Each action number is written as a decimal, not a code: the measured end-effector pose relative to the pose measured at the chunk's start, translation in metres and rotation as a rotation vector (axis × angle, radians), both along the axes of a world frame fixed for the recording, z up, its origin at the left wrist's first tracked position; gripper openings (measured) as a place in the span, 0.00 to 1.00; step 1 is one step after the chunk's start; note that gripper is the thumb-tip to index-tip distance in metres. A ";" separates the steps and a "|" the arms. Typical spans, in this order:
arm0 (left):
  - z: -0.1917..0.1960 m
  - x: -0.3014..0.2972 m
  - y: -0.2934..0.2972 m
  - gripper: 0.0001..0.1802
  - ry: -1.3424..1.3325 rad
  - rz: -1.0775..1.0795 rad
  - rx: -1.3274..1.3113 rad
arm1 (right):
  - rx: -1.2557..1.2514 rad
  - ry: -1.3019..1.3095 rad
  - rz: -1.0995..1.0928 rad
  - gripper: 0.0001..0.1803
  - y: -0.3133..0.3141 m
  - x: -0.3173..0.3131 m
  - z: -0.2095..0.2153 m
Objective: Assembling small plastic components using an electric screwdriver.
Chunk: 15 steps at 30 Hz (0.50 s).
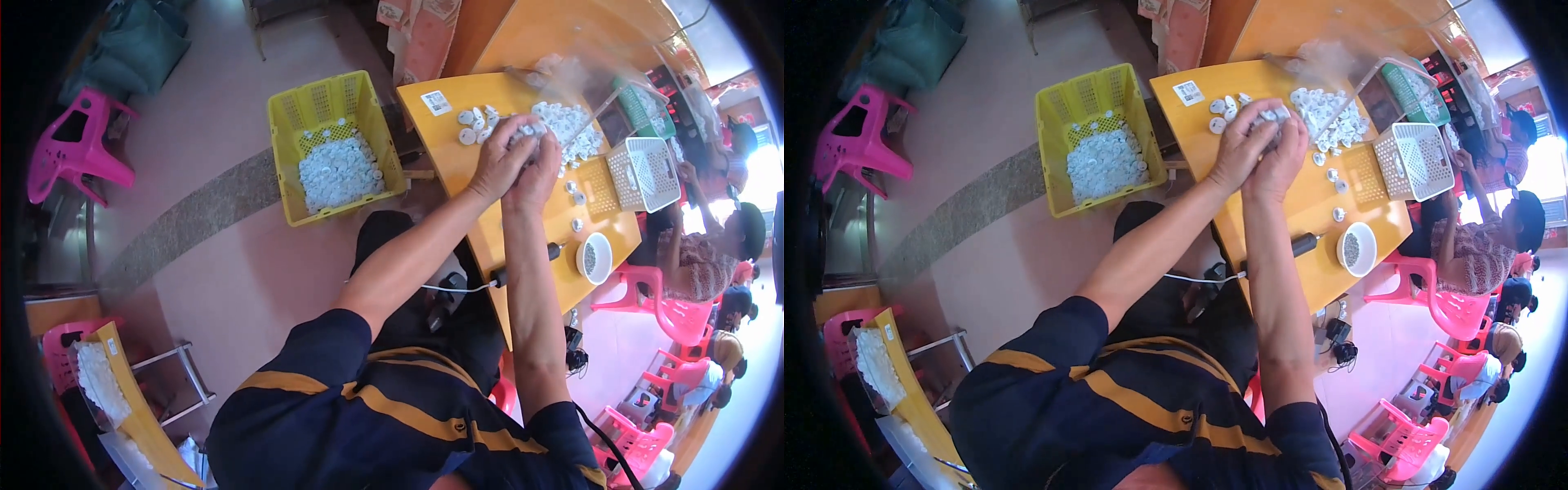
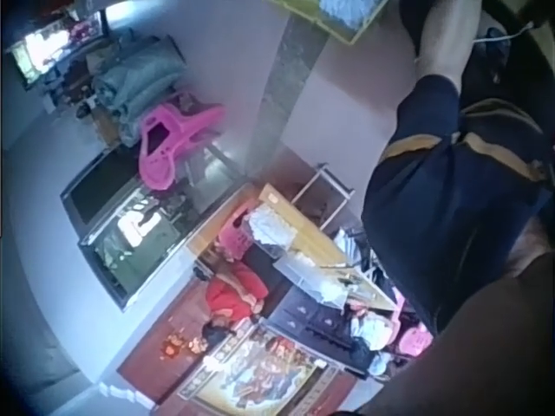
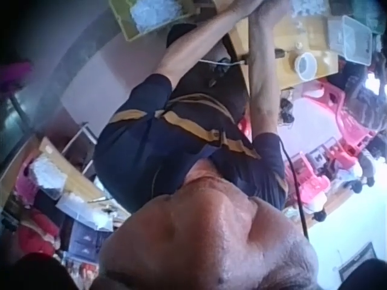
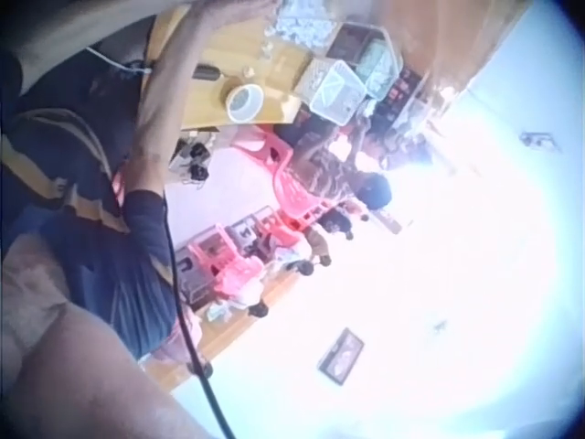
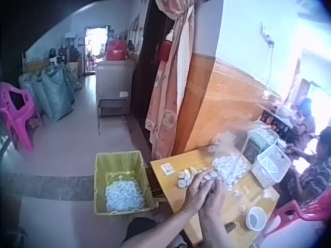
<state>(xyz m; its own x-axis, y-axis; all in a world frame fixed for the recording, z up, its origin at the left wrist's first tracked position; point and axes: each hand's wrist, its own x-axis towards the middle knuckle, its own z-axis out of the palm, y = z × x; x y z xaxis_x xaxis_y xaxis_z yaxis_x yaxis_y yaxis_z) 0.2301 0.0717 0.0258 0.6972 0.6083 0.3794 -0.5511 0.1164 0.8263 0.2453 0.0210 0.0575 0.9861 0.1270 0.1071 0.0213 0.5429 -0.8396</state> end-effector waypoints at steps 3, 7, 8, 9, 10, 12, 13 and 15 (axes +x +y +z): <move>0.016 -0.034 0.041 0.17 -0.015 0.070 0.015 | -0.062 -0.101 0.018 0.14 0.044 -0.026 0.005; -0.024 -0.097 0.112 0.20 0.191 0.172 -0.076 | -0.075 0.082 0.194 0.14 0.120 -0.077 -0.049; -0.036 -0.115 0.127 0.21 0.251 0.271 -0.044 | -0.096 0.127 0.242 0.14 0.141 -0.093 -0.063; -0.060 -0.129 0.147 0.23 0.342 0.365 0.071 | -0.124 0.070 0.260 0.14 0.162 -0.103 -0.089; -0.092 -0.144 0.174 0.26 0.399 0.427 0.092 | -0.209 0.085 0.360 0.18 0.182 -0.116 -0.111; -0.131 -0.133 0.191 0.31 0.496 0.370 -0.030 | -0.586 0.001 0.441 0.25 0.187 -0.092 -0.161; -0.158 -0.154 0.227 0.34 0.583 0.400 0.050 | -0.560 -0.004 0.442 0.25 0.192 -0.100 -0.158; -0.176 -0.170 0.263 0.38 0.663 0.408 0.132 | -0.977 -0.522 0.138 0.32 0.183 -0.099 -0.159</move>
<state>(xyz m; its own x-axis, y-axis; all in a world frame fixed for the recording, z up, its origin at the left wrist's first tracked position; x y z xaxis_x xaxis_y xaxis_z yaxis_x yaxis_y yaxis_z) 0.0605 0.3351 -0.1505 0.5343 0.8438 0.0501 0.0829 -0.1113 0.9903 0.1465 0.2042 -0.1011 0.8203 0.4880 0.2981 0.4862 -0.3208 -0.8128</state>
